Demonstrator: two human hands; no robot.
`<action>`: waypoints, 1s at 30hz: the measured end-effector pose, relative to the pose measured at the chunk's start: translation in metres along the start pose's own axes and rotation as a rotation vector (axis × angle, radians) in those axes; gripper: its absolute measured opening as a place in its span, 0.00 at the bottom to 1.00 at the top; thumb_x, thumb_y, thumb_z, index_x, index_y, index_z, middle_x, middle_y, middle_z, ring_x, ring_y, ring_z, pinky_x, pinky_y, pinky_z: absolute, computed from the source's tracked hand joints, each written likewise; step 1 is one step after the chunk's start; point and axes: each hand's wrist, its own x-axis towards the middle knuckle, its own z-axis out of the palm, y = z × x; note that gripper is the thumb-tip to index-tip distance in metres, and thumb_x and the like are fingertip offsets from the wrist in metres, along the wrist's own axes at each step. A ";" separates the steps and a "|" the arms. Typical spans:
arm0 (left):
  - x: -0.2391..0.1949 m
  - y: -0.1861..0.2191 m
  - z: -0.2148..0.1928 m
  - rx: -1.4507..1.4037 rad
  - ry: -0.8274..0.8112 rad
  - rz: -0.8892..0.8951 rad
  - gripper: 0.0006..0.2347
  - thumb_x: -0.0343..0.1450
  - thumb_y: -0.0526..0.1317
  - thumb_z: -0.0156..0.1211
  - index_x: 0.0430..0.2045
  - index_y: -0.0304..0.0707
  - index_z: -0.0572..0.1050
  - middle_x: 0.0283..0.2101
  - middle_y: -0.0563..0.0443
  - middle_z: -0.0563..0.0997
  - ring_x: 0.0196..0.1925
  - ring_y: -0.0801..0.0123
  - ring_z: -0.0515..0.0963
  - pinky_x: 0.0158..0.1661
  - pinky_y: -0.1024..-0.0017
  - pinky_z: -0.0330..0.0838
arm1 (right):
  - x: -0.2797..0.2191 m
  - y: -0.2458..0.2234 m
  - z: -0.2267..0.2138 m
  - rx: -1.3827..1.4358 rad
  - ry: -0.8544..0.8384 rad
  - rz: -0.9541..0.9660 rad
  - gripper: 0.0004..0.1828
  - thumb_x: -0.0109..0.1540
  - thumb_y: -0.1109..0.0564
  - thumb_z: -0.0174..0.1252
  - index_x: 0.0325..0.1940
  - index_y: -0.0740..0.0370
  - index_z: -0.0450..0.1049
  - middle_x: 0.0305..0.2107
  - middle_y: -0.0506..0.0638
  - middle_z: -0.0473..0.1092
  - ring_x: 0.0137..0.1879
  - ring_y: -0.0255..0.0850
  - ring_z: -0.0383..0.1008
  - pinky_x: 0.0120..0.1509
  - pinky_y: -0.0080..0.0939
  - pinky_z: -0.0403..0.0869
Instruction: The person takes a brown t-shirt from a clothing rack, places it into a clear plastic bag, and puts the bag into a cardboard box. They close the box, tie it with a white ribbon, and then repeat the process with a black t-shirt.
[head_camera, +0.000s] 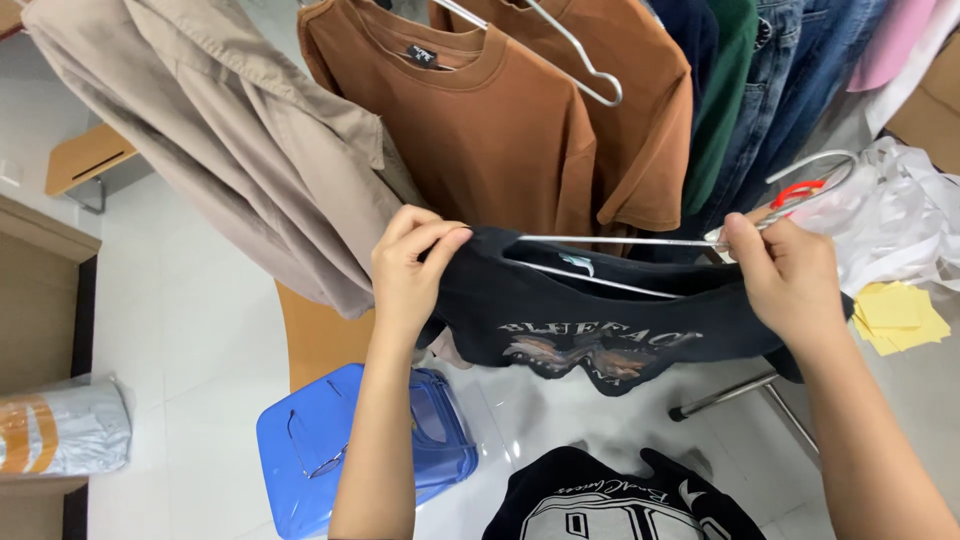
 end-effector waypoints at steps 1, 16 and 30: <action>0.000 0.003 -0.001 -0.004 -0.060 0.014 0.04 0.74 0.38 0.68 0.32 0.41 0.86 0.35 0.58 0.76 0.39 0.73 0.76 0.45 0.75 0.69 | 0.004 -0.010 -0.003 0.012 -0.100 0.043 0.23 0.80 0.56 0.53 0.33 0.66 0.76 0.36 0.48 0.77 0.44 0.38 0.75 0.53 0.41 0.68; -0.011 -0.004 0.037 0.372 -0.252 0.407 0.03 0.77 0.43 0.64 0.41 0.50 0.80 0.37 0.61 0.81 0.39 0.64 0.76 0.45 0.64 0.61 | 0.033 -0.116 0.024 0.141 -0.378 0.022 0.16 0.71 0.52 0.57 0.33 0.63 0.79 0.48 0.43 0.83 0.48 0.32 0.80 0.55 0.35 0.71; 0.032 -0.050 0.015 0.164 -0.132 0.255 0.07 0.79 0.43 0.57 0.39 0.48 0.84 0.41 0.59 0.86 0.41 0.66 0.80 0.50 0.68 0.64 | 0.029 0.012 -0.037 0.407 -1.078 0.047 0.16 0.65 0.53 0.61 0.46 0.59 0.93 0.36 0.43 0.89 0.43 0.30 0.83 0.52 0.33 0.77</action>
